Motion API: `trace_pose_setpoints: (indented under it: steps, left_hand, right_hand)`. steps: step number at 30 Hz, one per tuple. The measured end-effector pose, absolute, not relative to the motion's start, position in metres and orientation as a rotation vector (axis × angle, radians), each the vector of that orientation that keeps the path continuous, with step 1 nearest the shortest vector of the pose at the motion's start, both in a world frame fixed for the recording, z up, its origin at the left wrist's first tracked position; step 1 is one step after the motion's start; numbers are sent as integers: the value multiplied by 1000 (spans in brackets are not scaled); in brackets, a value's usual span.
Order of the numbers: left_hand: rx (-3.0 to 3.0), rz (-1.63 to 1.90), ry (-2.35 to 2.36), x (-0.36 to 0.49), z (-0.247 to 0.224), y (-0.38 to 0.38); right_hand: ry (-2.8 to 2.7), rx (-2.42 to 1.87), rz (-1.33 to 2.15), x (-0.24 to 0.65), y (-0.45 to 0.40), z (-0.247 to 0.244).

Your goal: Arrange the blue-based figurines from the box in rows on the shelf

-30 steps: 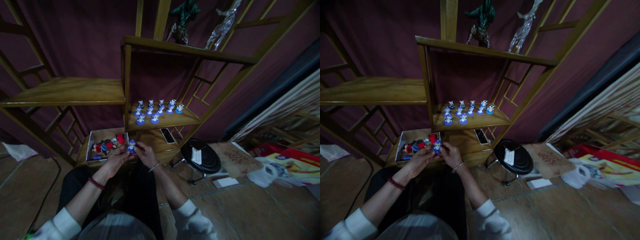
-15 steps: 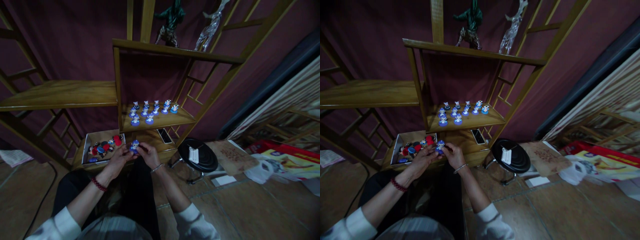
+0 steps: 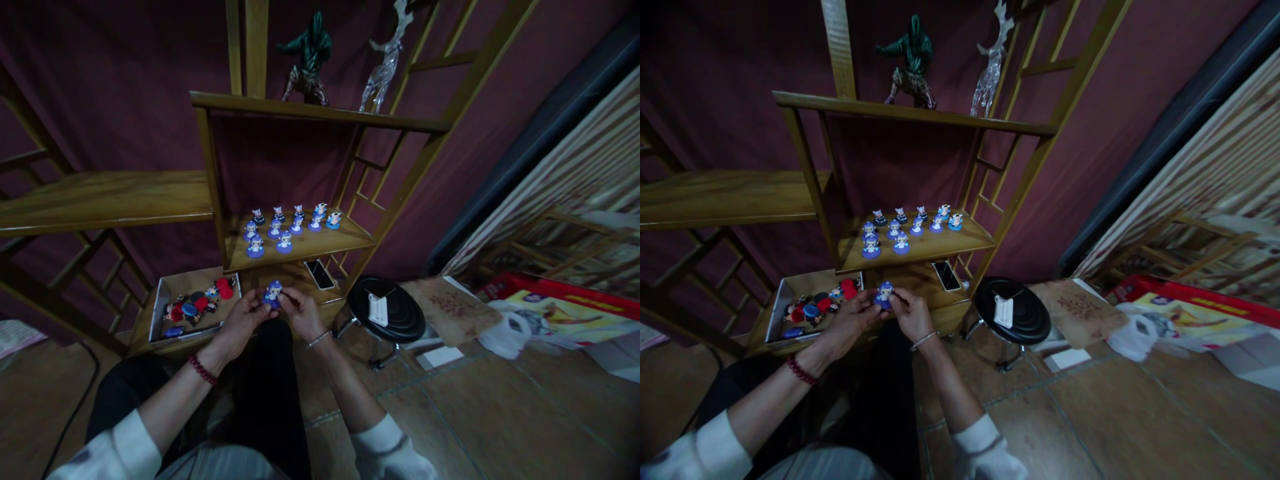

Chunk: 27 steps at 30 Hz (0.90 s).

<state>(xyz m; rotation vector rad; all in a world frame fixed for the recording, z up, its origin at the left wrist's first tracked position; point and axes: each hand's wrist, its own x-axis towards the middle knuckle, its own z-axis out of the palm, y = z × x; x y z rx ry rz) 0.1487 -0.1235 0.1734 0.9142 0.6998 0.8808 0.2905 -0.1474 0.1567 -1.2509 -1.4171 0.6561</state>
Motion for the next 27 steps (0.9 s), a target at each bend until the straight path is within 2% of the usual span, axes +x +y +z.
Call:
trace_pose_setpoints:
  steps: [8,27]
  left_hand:
    - [786,896,681,171,188,-126]
    - [991,933,713,221,187,-111]
  right_hand:
    - [-1335,-1276,632,307,-153,161]
    - [-1316,-1284,580,345,-156,195]
